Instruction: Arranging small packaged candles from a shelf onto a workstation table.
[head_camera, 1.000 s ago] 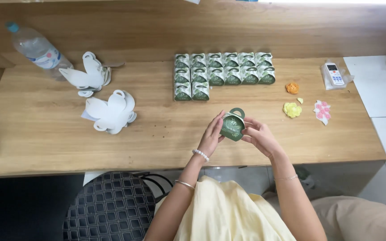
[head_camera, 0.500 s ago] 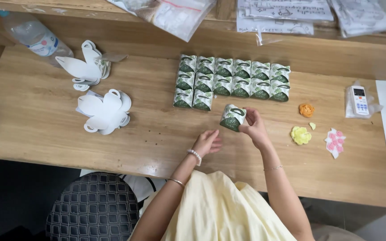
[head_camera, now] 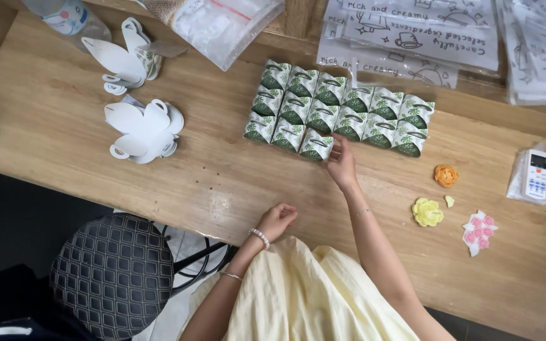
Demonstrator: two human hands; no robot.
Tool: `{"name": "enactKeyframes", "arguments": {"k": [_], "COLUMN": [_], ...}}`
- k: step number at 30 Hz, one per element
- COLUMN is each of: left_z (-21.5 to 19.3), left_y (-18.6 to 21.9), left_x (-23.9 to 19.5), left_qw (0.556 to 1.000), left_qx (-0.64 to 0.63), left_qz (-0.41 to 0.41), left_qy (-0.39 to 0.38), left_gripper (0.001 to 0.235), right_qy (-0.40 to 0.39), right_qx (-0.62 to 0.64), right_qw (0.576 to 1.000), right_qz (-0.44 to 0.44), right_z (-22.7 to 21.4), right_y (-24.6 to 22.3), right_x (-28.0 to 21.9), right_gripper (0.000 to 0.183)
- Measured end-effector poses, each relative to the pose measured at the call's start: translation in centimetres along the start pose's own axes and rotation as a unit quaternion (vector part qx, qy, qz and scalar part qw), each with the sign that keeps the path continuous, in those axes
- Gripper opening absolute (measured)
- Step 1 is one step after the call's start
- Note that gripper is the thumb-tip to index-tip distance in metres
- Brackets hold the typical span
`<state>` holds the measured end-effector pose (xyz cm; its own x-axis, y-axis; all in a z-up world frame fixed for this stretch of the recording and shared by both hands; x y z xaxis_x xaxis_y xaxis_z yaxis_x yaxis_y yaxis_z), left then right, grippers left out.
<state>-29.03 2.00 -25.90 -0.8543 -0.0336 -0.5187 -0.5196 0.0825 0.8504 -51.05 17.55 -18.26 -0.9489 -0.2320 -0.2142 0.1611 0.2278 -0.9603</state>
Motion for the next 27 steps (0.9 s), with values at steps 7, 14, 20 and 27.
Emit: {"name": "enactKeyframes", "arguments": {"k": [7,14,20,27], "left_z": [-0.5,1.5,2.4,-1.2], "left_y": [1.0,2.0,2.2,1.8], "left_x": [-1.4,-3.8,-6.2,-10.2], "left_qw": [0.998,0.996,0.991,0.979], "left_qx": [-0.005,0.022,0.034,0.017], "left_qz": [0.028,0.032,0.005,0.045], "left_qy": [0.059,0.082,0.127,0.199], "left_gripper": [0.031,0.031,0.032,0.03], "right_qy": [0.005,0.033,0.119,0.054], "right_qx": [-0.062,-0.092,-0.093,-0.037], "right_qw": [0.998,0.995,0.988,0.993], "right_qz": [-0.011,-0.008,-0.03,-0.099], "right_z": [0.3,-0.1,0.6,6.1], "right_y": [0.2,-1.7,-4.4,-7.4], "right_x": [0.2,-1.5,-7.2,-12.9], "right_gripper": [0.089,0.093,0.082,0.064]}}
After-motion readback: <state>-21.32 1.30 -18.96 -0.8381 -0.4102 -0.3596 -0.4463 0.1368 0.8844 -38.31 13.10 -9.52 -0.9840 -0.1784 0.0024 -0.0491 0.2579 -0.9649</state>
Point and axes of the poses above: each hand's wrist, its own x-axis towards the middle knuckle, its own z-axis out of the palm, y = z × x, the point moved 7 cm from there along x, towards the middle knuckle, and after that the axes turned 2 degrees about z, right-handed, at the moved point
